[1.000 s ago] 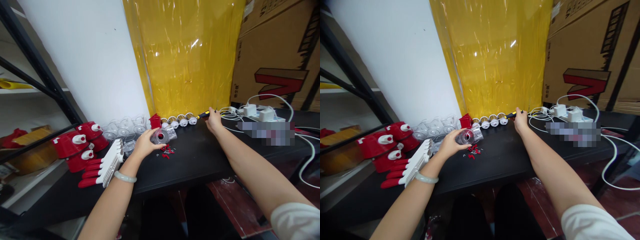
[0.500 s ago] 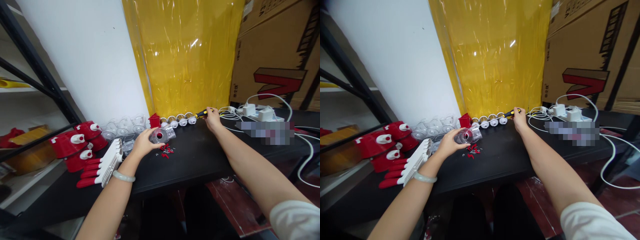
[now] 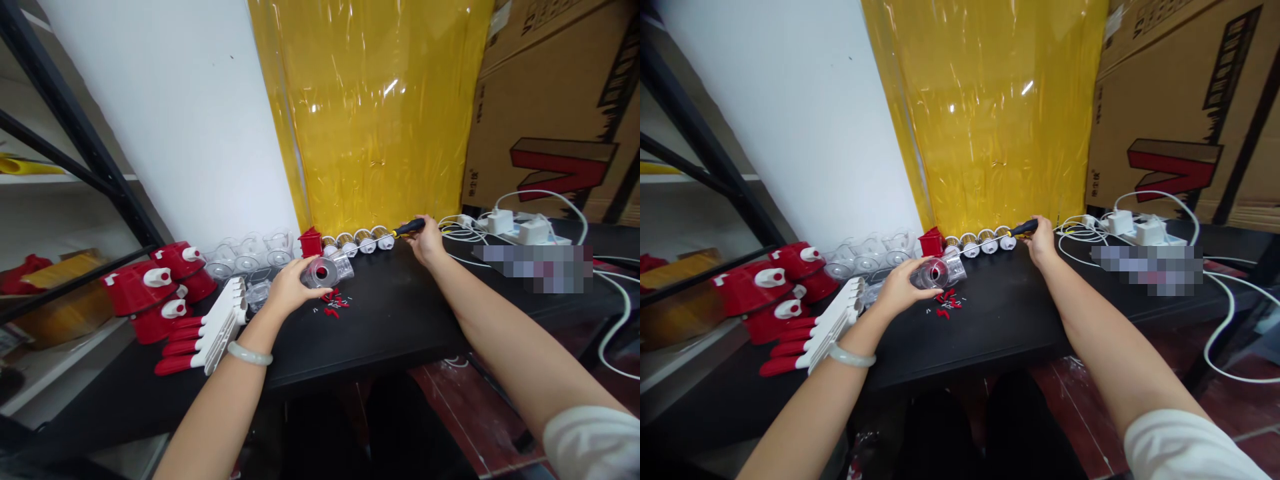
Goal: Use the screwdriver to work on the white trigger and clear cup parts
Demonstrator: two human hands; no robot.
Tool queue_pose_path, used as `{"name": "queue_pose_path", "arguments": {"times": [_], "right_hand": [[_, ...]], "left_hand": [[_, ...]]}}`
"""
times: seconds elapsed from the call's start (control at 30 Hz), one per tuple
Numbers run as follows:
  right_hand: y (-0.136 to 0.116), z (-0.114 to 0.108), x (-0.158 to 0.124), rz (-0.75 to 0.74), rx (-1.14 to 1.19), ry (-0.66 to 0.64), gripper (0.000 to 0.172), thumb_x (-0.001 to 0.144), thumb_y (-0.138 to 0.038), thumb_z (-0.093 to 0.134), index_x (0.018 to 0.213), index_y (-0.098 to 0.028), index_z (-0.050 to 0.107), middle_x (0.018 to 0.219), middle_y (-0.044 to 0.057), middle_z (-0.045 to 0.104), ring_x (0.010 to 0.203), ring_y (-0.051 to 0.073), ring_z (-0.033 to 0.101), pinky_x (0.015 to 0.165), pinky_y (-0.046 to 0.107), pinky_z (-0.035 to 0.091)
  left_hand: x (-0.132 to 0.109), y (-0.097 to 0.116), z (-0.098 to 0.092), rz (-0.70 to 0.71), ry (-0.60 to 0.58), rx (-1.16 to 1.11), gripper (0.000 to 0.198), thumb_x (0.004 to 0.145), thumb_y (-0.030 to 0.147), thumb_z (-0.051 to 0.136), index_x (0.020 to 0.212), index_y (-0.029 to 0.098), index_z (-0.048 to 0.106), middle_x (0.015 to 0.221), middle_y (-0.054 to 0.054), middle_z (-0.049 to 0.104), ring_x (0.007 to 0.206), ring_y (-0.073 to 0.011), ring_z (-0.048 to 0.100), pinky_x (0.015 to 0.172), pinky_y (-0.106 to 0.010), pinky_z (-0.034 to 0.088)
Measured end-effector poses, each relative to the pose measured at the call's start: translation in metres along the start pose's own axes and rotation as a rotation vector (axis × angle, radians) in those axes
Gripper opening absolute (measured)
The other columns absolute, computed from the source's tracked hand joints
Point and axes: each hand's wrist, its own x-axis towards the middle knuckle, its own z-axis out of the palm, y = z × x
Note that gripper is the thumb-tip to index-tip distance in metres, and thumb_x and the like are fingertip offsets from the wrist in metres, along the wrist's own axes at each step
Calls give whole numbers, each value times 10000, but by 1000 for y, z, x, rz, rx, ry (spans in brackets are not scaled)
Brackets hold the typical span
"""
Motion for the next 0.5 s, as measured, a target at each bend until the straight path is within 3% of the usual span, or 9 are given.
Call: {"name": "queue_pose_path", "arguments": {"times": [0.13,0.3,0.4,0.5], "right_hand": [[4,-1,1,-57,-85,11,450,860,-706,566,942,-269,502,712,-60,544,476,109,529,451,222,416],[1,3,0,-34,-13,50,339,835,-494,708,924,-267,473,702,-81,519,492,98,516,443,206,416],[-4,5,-1,77,56,31,203,887,-369,619,862,-251,454,680,-53,555,560,124,570,466,213,446],[-6,4,-2,144,76,16,177,937,-384,516,842,-244,465,671,-34,569,557,127,580,473,222,464]], "left_hand": [[0,0,0,1,-9,2,758,669,494,897,1341,252,645,1260,-105,703,1145,-305,675,1014,-477,524],[0,0,0,-5,3,1,750,662,489,903,1331,259,652,1217,-98,711,1119,-303,684,1006,-477,528],[0,-1,0,6,8,-7,741,669,491,898,1330,264,652,1224,-100,711,1126,-302,683,1005,-479,529],[0,-1,0,6,1,0,745,665,494,899,1330,266,652,1241,-102,707,1134,-306,680,1005,-484,530]]}}
